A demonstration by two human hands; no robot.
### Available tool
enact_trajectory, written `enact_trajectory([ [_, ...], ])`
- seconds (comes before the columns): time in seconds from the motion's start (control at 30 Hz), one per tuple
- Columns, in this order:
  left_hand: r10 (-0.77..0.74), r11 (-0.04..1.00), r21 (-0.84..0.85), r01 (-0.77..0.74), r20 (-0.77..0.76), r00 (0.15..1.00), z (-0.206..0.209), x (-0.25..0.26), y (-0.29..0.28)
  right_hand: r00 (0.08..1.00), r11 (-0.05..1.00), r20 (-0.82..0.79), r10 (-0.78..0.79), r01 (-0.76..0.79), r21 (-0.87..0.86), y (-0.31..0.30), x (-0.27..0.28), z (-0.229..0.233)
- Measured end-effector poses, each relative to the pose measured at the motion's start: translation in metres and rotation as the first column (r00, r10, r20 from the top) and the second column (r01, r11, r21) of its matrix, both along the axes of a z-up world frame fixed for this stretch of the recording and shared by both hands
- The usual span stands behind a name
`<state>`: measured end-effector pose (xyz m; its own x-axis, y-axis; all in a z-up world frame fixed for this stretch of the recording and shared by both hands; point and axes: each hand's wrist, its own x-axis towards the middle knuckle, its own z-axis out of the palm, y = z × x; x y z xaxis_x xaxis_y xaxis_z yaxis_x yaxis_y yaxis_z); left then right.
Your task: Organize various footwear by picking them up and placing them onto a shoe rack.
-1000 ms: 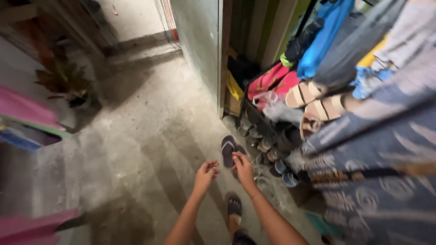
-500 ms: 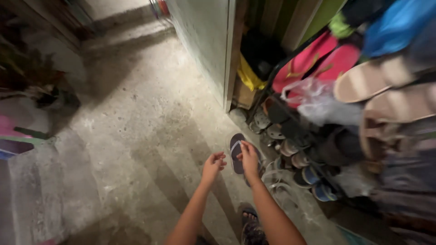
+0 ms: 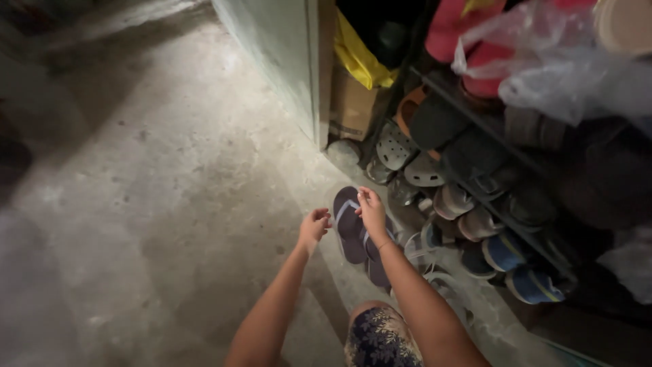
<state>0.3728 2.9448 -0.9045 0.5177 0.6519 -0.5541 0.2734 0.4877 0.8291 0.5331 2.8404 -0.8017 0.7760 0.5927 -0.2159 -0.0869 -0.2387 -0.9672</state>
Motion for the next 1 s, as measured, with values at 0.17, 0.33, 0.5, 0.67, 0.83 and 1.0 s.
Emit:
enact_trajectory([
  [0.17,-0.062,0.998,0.035,0.061,0.042,0.997,-0.066,0.031,-0.009,0.999,0.999,-0.003,-0.032,0.032,-0.011,-0.013,0.039,-0.117],
  [0.33,-0.008,1.0,0.005,0.009,-0.045,0.999,-0.11,0.051,-0.024,0.999,0.982,-0.003,-0.053,0.051,-0.18,-0.025,0.039,-0.156],
  [0.5,0.003,0.948,0.315,0.035,-0.122,0.993,-0.137,0.041,-0.037,0.999,0.975,-0.015,-0.042,0.038,-0.221,-0.042,0.025,-0.202],
  [0.67,-0.105,0.993,-0.062,0.101,-0.071,0.992,-0.092,0.038,-0.039,0.925,0.902,0.373,-0.068,0.217,-0.374,-0.057,0.021,-0.238],
  [0.83,-0.182,0.981,-0.073,0.18,-0.028,0.983,-0.097,0.046,-0.039,0.806,0.862,0.59,-0.042,0.328,-0.386,-0.066,0.023,-0.273],
  [1.0,-0.098,0.992,-0.078,0.095,-0.048,0.994,-0.12,0.053,-0.04,0.992,0.936,0.089,-0.093,0.117,-0.332,-0.07,0.014,-0.259],
])
